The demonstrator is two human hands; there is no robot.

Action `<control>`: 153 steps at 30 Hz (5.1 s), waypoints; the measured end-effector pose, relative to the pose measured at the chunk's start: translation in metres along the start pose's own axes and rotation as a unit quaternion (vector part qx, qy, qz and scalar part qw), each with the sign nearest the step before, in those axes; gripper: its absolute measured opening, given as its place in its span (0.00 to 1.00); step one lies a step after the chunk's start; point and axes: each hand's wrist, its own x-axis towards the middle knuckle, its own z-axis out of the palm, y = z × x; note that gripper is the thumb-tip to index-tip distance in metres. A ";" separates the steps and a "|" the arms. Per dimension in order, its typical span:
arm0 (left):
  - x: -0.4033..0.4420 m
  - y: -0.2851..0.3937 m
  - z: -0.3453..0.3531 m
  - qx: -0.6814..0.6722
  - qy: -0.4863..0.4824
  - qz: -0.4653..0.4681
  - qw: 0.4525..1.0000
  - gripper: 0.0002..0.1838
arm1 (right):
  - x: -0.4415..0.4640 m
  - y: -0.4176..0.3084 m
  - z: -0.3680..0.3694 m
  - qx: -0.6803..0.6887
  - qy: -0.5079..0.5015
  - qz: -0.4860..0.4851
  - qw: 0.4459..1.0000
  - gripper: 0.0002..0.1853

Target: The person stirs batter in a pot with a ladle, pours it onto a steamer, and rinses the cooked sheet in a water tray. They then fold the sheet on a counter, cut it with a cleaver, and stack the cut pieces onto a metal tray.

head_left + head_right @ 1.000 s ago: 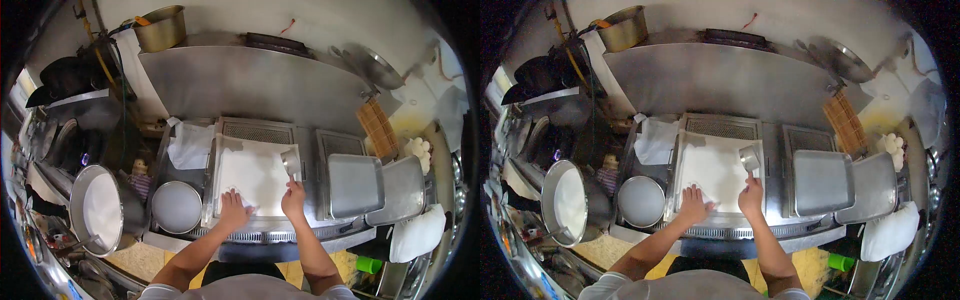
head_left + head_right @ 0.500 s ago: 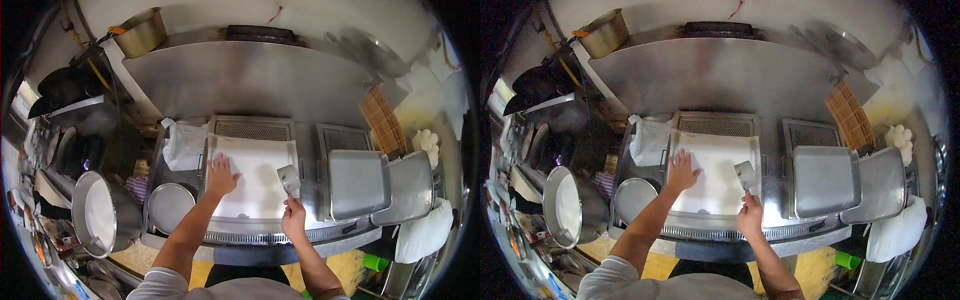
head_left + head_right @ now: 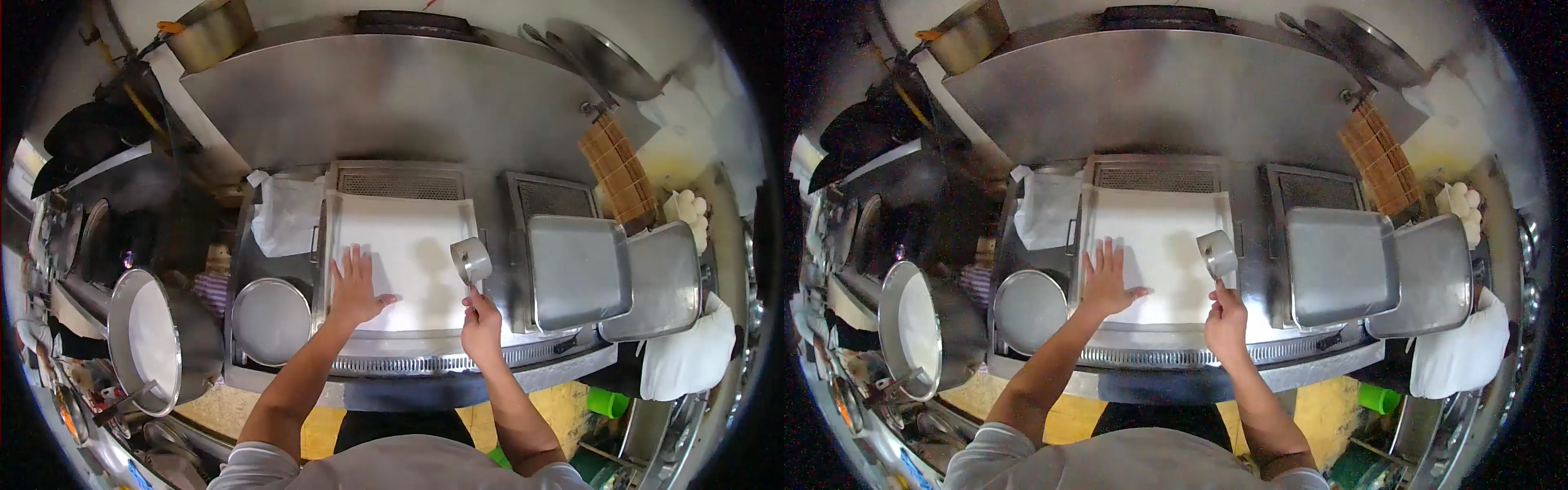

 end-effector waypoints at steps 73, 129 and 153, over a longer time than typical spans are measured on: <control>-0.546 0.044 0.061 -0.255 0.416 -0.543 0.683 0.15 | -0.292 -0.143 0.223 0.087 -0.628 -0.458 0.624 0.13; -0.787 0.090 -0.049 -0.459 0.465 -0.451 0.608 0.18 | -0.539 -0.298 0.188 0.086 -0.576 -0.642 0.498 0.16; -0.361 0.084 -0.063 -0.550 0.222 -0.172 0.787 0.13 | -0.028 -0.113 -0.071 -0.092 -0.001 -0.182 0.979 0.17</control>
